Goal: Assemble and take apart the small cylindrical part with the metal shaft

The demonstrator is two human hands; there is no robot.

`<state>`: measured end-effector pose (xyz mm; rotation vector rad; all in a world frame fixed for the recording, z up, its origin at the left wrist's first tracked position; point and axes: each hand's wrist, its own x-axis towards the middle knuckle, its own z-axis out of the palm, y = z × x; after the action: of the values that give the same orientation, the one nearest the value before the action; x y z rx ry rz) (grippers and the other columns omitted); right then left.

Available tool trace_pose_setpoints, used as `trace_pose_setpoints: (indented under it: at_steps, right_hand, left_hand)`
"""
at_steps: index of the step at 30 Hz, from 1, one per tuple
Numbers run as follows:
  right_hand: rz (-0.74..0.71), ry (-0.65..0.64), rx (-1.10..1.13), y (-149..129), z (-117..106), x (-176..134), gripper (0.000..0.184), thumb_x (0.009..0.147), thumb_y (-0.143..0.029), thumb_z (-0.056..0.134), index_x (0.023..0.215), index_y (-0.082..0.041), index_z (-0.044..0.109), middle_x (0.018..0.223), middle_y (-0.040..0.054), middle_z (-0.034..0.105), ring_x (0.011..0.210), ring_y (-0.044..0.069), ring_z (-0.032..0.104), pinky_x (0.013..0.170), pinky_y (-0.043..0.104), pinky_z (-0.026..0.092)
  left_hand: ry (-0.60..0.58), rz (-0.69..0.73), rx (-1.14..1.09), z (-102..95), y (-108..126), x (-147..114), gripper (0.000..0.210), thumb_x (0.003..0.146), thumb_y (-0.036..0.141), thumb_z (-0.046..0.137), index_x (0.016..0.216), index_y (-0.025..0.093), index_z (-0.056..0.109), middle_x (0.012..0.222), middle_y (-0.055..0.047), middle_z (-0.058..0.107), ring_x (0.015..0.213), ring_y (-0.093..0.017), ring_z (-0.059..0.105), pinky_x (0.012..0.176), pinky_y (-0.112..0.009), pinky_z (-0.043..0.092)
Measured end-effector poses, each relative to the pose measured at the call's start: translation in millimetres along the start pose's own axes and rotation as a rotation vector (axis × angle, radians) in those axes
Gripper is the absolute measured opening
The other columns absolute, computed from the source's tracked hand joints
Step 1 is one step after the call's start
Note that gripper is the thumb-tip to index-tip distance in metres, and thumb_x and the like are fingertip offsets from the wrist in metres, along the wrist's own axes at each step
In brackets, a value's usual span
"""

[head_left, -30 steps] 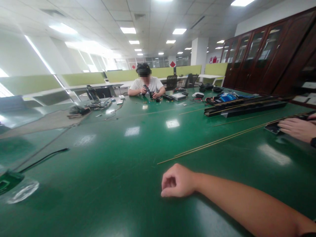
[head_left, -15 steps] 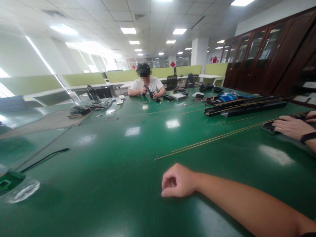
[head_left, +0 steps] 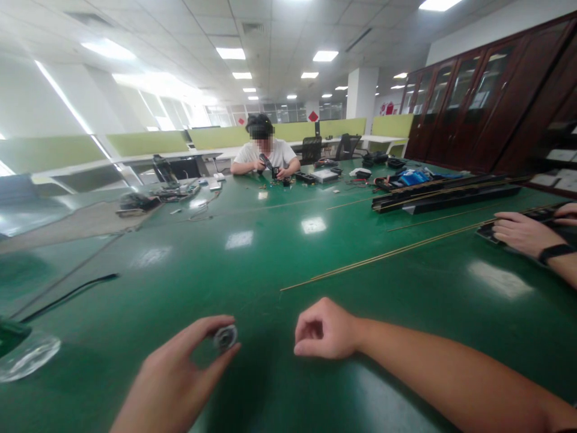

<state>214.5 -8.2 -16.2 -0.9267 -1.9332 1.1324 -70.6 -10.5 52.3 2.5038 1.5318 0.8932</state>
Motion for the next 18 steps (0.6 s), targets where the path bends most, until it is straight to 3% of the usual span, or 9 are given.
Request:
trace_pose_setpoints:
  at_steps: [3, 5, 8, 13, 18]
  right_hand:
    - [0.052, 0.193, 0.013, 4, 1, 3, 0.015, 0.078, -0.025, 0.072, 0.087, -0.015, 0.066, 0.065, -0.0018, 0.061, 0.055, 0.010, 0.052, 0.053, 0.020, 0.042]
    - [0.087, 0.301, -0.024, 7, 2, 6, 0.015, 0.078, -0.017, 0.067, 0.093, -0.017, 0.062, 0.070, -0.0018, 0.062, 0.058, 0.010, 0.054, 0.055, 0.020, 0.043]
    - [0.122, 0.330, -0.082, 9, 2, 8, 0.026, 0.077, -0.009, 0.062, 0.100, -0.019, 0.058, 0.079, -0.0013, 0.066, 0.060, 0.010, 0.056, 0.057, 0.020, 0.043]
    - [0.131, 0.224, -0.197, 3, 3, 6, 0.021, 0.076, -0.012, 0.064, 0.095, -0.021, 0.061, 0.080, -0.0025, 0.068, 0.059, 0.010, 0.057, 0.057, 0.021, 0.042]
    - [0.147, 0.222, -0.217, 0, 2, 4, 0.019, 0.075, -0.012, 0.064, 0.092, -0.021, 0.061, 0.079, -0.0027, 0.067, 0.060, 0.010, 0.056, 0.056, 0.021, 0.040]
  left_hand:
    - [-0.152, 0.063, -0.104, 38.5, 28, 31, 0.019, 0.080, 0.032, 0.067, 0.097, 0.024, 0.067, 0.094, -0.001, 0.072, 0.086, -0.020, 0.068, 0.077, -0.030, 0.056]
    - [-0.159, 0.043, -0.176, 63.0, 37, 40, 0.018, 0.081, 0.027, 0.064, 0.099, 0.022, 0.066, 0.096, -0.003, 0.072, 0.087, -0.020, 0.068, 0.079, -0.031, 0.055]
    - [-0.192, 0.004, -0.299, 85.3, 34, 40, 0.024, 0.082, 0.025, 0.063, 0.106, 0.021, 0.066, 0.104, -0.005, 0.072, 0.093, -0.020, 0.069, 0.086, -0.033, 0.055]
    - [-0.272, -0.080, -0.515, 85.2, 26, 32, 0.023, 0.082, 0.024, 0.065, 0.105, 0.024, 0.065, 0.114, -0.004, 0.071, 0.104, -0.020, 0.068, 0.094, -0.034, 0.055]
    - [-0.361, -0.069, -0.562, 82.3, 32, 32, 0.025, 0.085, 0.027, 0.066, 0.110, 0.025, 0.063, 0.114, -0.003, 0.071, 0.104, -0.019, 0.067, 0.095, -0.033, 0.053]
